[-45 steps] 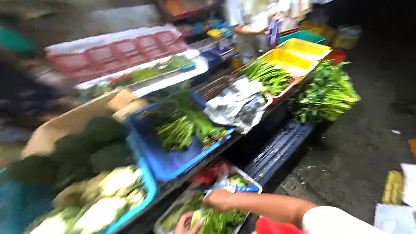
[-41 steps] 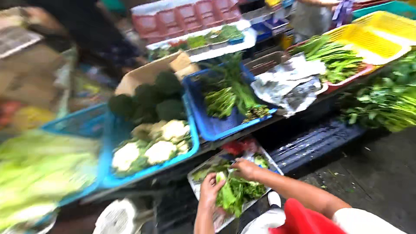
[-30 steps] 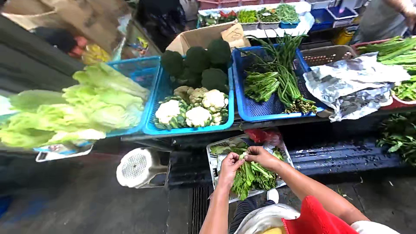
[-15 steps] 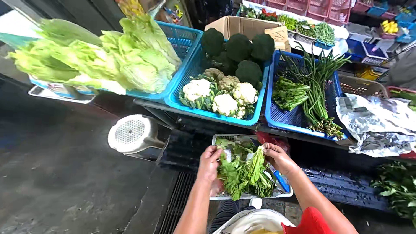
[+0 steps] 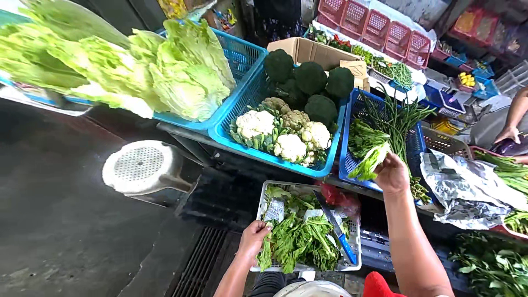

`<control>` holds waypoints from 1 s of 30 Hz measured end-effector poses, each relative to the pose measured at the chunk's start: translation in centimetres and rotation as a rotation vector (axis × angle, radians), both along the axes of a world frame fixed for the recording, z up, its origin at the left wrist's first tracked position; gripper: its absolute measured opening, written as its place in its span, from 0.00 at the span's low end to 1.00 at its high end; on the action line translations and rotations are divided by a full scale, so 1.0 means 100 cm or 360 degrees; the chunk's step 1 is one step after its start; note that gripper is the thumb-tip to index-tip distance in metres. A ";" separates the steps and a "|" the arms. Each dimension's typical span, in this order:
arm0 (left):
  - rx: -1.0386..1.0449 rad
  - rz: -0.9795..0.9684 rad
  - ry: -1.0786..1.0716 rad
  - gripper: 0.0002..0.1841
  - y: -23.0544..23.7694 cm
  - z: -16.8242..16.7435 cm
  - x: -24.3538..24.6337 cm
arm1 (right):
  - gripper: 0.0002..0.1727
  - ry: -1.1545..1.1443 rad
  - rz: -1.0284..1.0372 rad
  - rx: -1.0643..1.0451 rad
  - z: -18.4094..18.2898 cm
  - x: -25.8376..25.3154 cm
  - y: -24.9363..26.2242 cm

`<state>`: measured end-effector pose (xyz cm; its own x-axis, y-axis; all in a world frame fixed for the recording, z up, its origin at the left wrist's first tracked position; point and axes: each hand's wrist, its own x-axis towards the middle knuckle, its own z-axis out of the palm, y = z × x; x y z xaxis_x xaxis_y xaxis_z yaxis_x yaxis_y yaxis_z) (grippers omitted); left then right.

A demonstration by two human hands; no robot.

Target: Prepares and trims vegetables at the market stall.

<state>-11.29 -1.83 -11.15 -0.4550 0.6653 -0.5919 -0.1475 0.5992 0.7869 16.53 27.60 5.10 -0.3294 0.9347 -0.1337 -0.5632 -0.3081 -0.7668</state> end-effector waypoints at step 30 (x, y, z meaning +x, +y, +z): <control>-0.0737 -0.1798 0.0681 0.43 0.054 -0.077 0.121 | 0.42 -0.2835 0.1243 -0.0092 -0.275 0.070 -0.155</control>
<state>0.82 3.52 -18.86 0.0121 0.5767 -0.8169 0.8266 0.4539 0.3326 23.56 12.13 -22.38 -0.0783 0.6560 -0.7507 0.9748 -0.1073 -0.1955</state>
